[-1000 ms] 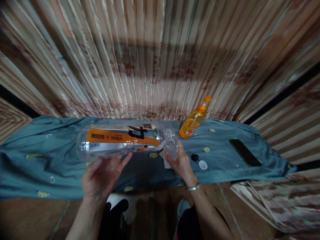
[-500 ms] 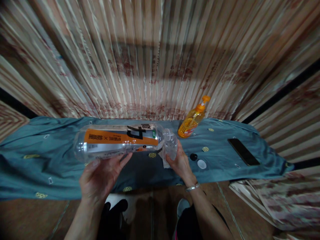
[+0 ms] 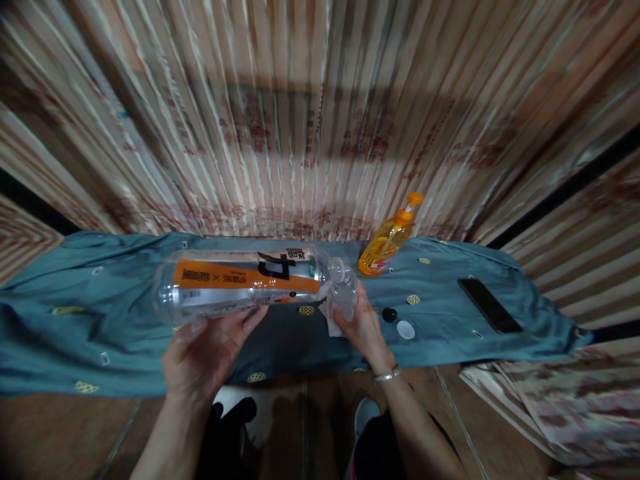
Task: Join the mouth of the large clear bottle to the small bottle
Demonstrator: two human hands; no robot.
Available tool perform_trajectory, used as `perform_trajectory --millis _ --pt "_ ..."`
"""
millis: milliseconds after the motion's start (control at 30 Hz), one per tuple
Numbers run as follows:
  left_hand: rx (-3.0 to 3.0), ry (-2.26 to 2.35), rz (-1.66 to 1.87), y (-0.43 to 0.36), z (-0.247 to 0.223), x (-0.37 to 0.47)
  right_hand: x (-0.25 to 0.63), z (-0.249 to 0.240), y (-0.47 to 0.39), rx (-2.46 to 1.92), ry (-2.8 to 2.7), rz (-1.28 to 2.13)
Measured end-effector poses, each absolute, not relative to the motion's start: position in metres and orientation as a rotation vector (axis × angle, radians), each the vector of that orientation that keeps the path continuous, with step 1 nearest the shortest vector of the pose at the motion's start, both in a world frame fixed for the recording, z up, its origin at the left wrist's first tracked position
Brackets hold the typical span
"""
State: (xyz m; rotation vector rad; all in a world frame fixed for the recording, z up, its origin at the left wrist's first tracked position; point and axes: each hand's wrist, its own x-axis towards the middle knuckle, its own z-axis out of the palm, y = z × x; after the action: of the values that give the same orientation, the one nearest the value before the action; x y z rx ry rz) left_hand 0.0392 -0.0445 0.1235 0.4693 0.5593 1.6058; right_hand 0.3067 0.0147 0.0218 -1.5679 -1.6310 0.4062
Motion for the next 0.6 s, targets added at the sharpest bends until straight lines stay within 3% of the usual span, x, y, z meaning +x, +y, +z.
perform_trajectory --millis 600 --pt "0.556 0.629 1.577 -0.0391 0.1155 0.0385 0.3070 0.0216 0.0139 -1.583 -1.633 0.407"
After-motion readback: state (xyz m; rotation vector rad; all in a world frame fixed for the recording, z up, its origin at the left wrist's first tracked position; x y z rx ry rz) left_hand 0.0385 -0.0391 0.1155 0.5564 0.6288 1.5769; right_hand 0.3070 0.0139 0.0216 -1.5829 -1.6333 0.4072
